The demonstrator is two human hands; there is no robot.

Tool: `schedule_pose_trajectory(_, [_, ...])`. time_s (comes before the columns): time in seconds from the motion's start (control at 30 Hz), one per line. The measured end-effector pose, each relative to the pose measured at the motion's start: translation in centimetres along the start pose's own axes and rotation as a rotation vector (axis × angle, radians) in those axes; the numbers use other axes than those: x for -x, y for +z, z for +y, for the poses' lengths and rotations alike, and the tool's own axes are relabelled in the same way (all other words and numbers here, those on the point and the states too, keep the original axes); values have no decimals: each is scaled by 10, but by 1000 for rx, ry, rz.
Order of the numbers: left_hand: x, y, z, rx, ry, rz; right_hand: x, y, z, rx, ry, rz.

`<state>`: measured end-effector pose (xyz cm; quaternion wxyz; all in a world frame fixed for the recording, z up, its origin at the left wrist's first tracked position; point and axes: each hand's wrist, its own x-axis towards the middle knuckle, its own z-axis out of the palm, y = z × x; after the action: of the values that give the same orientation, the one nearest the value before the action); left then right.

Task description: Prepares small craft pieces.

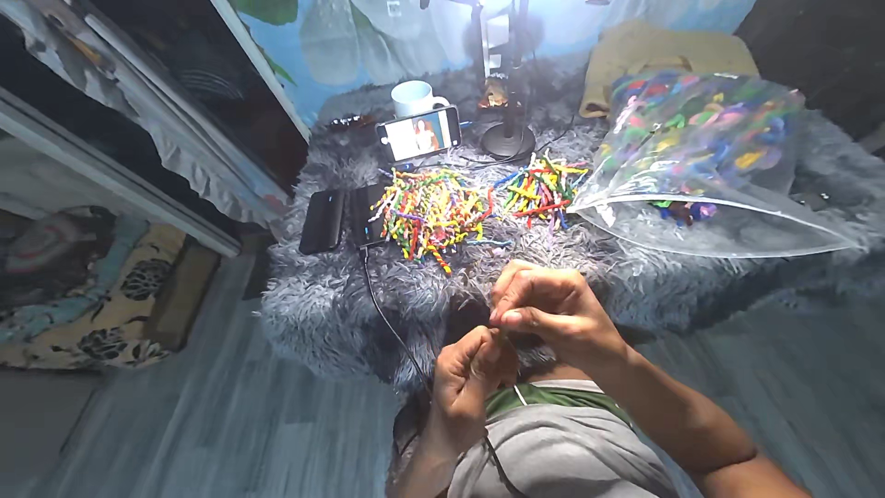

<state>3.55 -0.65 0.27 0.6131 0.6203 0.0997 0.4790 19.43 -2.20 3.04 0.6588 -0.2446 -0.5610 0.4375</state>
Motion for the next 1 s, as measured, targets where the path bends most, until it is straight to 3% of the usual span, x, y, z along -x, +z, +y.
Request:
schedule_pose_trajectory(0.1, [2, 5, 4, 525, -172, -90, 0, 6, -1, -105, 17, -14])
schedule_pose_trajectory(0.2, [4, 10, 5, 804, -230, -129, -1, 5, -2, -128, 22, 32])
schedule_pose_trajectory(0.3, [10, 8, 3, 817, -177, -78, -16, -19, -11, 49, -58, 235])
schedule_pose_trajectory(0.4, [7, 2, 3, 754, -168, 165, -45, -61, -20, 319, -115, 460])
schedule_pose_trajectory(0.47, [3, -9, 2, 708, -157, 278, -65, -96, -16, 620, -78, 504])
schedule_pose_trajectory(0.53, [3, -17, 2, 682, -124, 349, -77, -127, -10, 1055, 72, 529])
schedule_pose_trajectory(0.6, [4, -22, 2, 625, -82, 418, -80, -140, -4, 1285, 182, 478])
schedule_pose_trajectory(0.67, [4, -25, 0, 520, -42, 504, -79, -136, 6, 1349, 129, 415])
schedule_pose_trajectory(0.83, [5, -31, -1, 300, -4, 594, -68, -106, 39, 1292, 49, 69])
schedule_pose_trajectory(1.0, [3, -33, -2, 205, -8, 588, -66, -85, 66, 1223, -54, -118])
